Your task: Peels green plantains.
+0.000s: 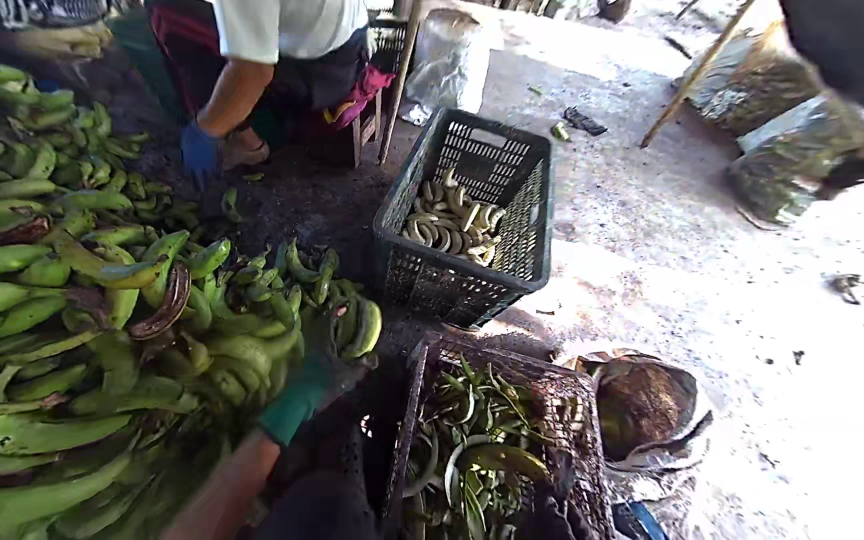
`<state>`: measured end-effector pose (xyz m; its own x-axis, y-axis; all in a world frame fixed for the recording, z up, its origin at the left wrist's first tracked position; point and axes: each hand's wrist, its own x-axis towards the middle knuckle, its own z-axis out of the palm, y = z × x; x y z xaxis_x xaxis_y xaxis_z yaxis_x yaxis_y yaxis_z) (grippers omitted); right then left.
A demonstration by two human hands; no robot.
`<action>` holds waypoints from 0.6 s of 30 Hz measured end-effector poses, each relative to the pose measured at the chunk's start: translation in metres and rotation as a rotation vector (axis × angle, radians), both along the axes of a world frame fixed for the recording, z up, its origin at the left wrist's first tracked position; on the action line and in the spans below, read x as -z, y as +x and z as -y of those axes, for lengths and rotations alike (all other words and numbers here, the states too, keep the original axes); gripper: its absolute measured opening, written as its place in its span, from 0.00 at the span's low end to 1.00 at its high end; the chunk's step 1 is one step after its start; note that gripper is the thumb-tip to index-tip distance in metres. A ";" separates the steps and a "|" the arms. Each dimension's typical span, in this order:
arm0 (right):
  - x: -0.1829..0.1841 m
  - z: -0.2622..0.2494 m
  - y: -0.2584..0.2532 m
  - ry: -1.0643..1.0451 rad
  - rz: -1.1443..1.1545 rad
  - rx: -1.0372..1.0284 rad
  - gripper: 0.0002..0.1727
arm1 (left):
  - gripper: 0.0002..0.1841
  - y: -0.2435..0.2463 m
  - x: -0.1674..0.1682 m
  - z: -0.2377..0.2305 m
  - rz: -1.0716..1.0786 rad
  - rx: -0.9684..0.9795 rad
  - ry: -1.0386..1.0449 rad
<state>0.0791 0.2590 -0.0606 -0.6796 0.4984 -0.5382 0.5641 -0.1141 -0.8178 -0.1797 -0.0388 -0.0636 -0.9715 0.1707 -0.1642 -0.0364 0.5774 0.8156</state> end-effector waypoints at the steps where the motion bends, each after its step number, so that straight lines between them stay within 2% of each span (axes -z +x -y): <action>1: -0.003 0.004 0.002 -0.014 -0.027 0.009 0.25 | 0.58 0.004 -0.035 -0.007 -0.032 0.142 0.014; 3: -0.012 0.013 0.004 -0.033 -0.031 0.032 0.23 | 0.50 0.019 -0.089 -0.028 -0.030 0.469 -0.098; 5: -0.017 0.016 0.004 -0.067 -0.059 0.052 0.21 | 0.44 0.031 -0.106 -0.051 0.021 0.710 -0.282; 6: -0.020 0.016 0.003 -0.076 -0.081 0.065 0.21 | 0.42 0.037 -0.108 -0.060 0.072 0.744 -0.307; 7: -0.024 0.014 0.002 -0.077 -0.096 0.070 0.21 | 0.44 0.043 -0.115 -0.069 0.125 0.711 -0.282; 9: -0.033 0.010 0.007 -0.095 -0.125 0.074 0.20 | 0.42 0.061 -0.126 -0.080 0.142 0.491 -0.046; 11: -0.038 0.010 0.015 -0.146 -0.179 0.098 0.17 | 0.38 0.087 -0.139 -0.084 0.037 0.237 0.311; 13: -0.039 0.013 0.024 -0.183 -0.253 0.080 0.17 | 0.31 0.110 -0.148 -0.079 -0.018 0.160 0.638; 16: -0.027 0.019 0.038 -0.146 -0.302 -0.115 0.23 | 0.28 0.137 -0.135 -0.079 -0.079 0.098 0.767; 18: -0.033 0.027 0.040 0.046 -0.256 -0.214 0.24 | 0.29 0.151 -0.118 -0.088 -0.155 0.028 0.746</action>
<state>0.1194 0.2324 -0.0276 -0.8817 0.3494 -0.3170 0.3472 0.0257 -0.9374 -0.0291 0.0494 0.0539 -0.9677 0.2084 0.1421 0.1167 -0.1297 0.9847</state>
